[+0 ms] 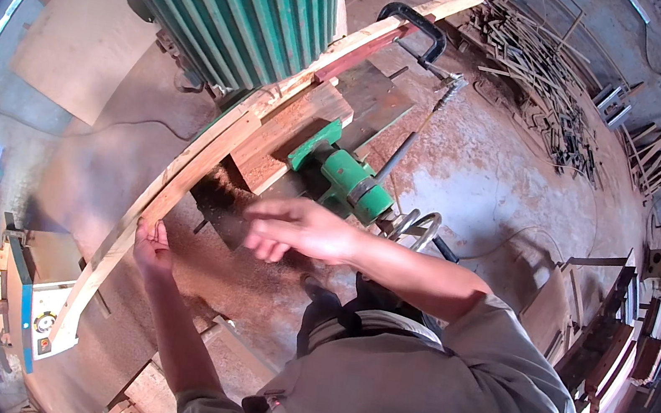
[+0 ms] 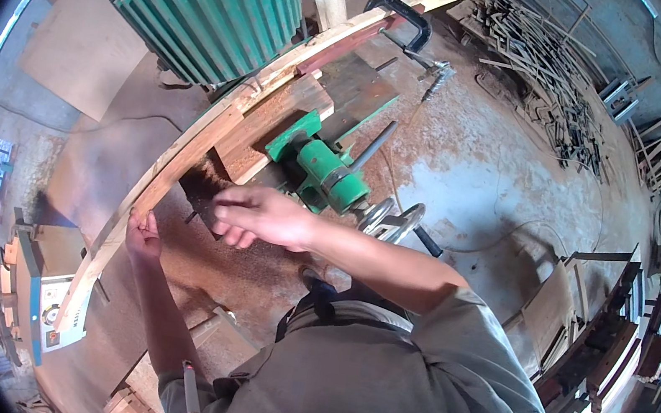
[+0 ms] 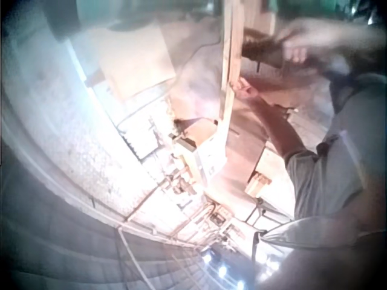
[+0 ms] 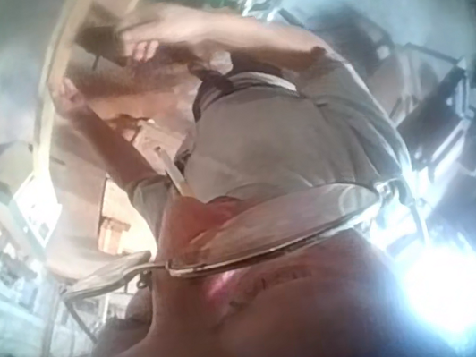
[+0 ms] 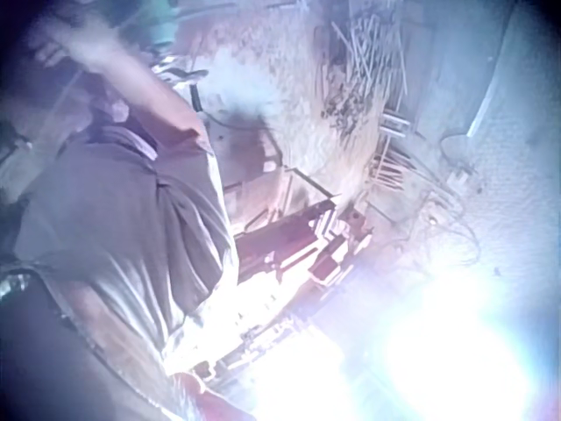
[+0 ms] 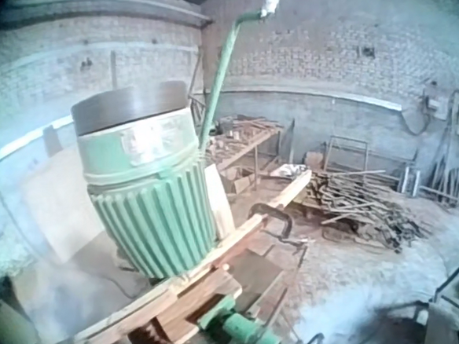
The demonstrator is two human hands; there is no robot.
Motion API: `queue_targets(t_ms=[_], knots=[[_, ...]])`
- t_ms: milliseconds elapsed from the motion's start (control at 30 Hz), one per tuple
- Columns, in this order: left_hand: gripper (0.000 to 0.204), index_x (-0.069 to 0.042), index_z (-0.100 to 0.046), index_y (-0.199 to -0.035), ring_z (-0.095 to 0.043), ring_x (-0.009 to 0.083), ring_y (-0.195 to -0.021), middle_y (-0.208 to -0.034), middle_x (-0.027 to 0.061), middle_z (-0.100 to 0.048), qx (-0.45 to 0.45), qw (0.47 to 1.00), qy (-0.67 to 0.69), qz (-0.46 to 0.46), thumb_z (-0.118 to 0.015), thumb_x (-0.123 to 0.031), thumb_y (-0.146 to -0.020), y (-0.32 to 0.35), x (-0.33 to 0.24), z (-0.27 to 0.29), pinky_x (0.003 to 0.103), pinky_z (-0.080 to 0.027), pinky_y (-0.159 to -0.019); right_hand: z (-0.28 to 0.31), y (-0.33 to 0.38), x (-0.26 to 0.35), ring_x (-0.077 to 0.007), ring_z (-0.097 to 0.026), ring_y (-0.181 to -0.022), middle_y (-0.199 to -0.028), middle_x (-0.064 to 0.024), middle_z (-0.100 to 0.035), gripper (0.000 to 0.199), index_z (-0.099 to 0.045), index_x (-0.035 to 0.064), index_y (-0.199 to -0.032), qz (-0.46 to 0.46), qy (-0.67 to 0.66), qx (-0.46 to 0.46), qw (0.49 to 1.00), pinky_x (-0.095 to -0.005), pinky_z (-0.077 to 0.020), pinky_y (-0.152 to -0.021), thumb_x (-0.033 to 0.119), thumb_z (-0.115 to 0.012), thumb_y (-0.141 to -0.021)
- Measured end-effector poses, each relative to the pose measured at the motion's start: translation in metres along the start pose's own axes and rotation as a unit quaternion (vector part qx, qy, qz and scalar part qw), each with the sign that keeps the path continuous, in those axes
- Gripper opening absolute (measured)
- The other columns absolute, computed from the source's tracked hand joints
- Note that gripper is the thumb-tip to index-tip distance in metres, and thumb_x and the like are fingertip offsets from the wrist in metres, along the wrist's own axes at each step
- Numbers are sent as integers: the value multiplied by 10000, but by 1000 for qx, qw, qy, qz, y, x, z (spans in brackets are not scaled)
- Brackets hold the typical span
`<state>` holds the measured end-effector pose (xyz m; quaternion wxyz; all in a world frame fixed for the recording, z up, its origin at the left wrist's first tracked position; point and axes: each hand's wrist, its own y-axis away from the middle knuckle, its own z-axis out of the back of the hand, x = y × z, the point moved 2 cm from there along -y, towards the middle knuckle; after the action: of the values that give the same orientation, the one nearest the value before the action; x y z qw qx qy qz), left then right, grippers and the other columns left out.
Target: The person uses a spindle moulder to shape a thin wooden strip, repeatedly passing it through the cutter. They then apply glue to the strip and use a file to smooth its edges.
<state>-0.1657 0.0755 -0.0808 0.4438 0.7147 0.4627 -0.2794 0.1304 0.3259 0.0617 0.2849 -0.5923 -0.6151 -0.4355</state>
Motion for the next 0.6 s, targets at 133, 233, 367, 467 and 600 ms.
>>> queue_targets(t_ms=[133,233,367,467,600], knots=[[292,-31,-563,-1143,-608,136,-998,-1092,56,-639,-19,999,-21,42,-608,-191,-903,-9,9,-5,265,-512,-885,39,66,34,-121,-617,-819,-964,-92,-654,384,-502,-45,-1221,67,12,-56,996,-245,-516,-725,230,-558,-958],[276,-39,-569,-1141,-624,139,-963,-1070,54,-651,-13,999,-16,28,-602,-174,-904,-26,10,12,258,-535,-842,67,101,48,-115,-603,-813,-959,-89,-659,320,-539,-25,-1158,93,9,-130,987,-247,-507,-718,220,-567,-954],[223,-29,-587,-1115,-644,148,-887,-1000,56,-670,31,999,-23,21,-569,-124,-914,-34,4,12,263,-564,-789,106,136,42,-143,-636,-783,-911,-94,-675,265,-579,5,-1112,120,4,-229,966,-275,-519,-738,212,-575,-947],[238,-22,-582,-1118,-639,144,-923,-1005,63,-667,24,999,-26,28,-575,-160,-924,-39,19,28,291,-541,-854,118,147,40,-170,-646,-794,-916,-101,-669,273,-575,10,-1109,125,-35,-251,959,-302,-525,-738,224,-585,-939],[287,-30,-546,-1156,-614,163,-1005,-1091,81,-635,-4,998,-60,27,-596,-180,-916,-18,48,-36,300,-525,-886,138,150,30,-182,-648,-789,-924,-106,-664,281,-573,11,-1109,134,-39,-271,952,-307,-524,-731,234,-583,-939]])
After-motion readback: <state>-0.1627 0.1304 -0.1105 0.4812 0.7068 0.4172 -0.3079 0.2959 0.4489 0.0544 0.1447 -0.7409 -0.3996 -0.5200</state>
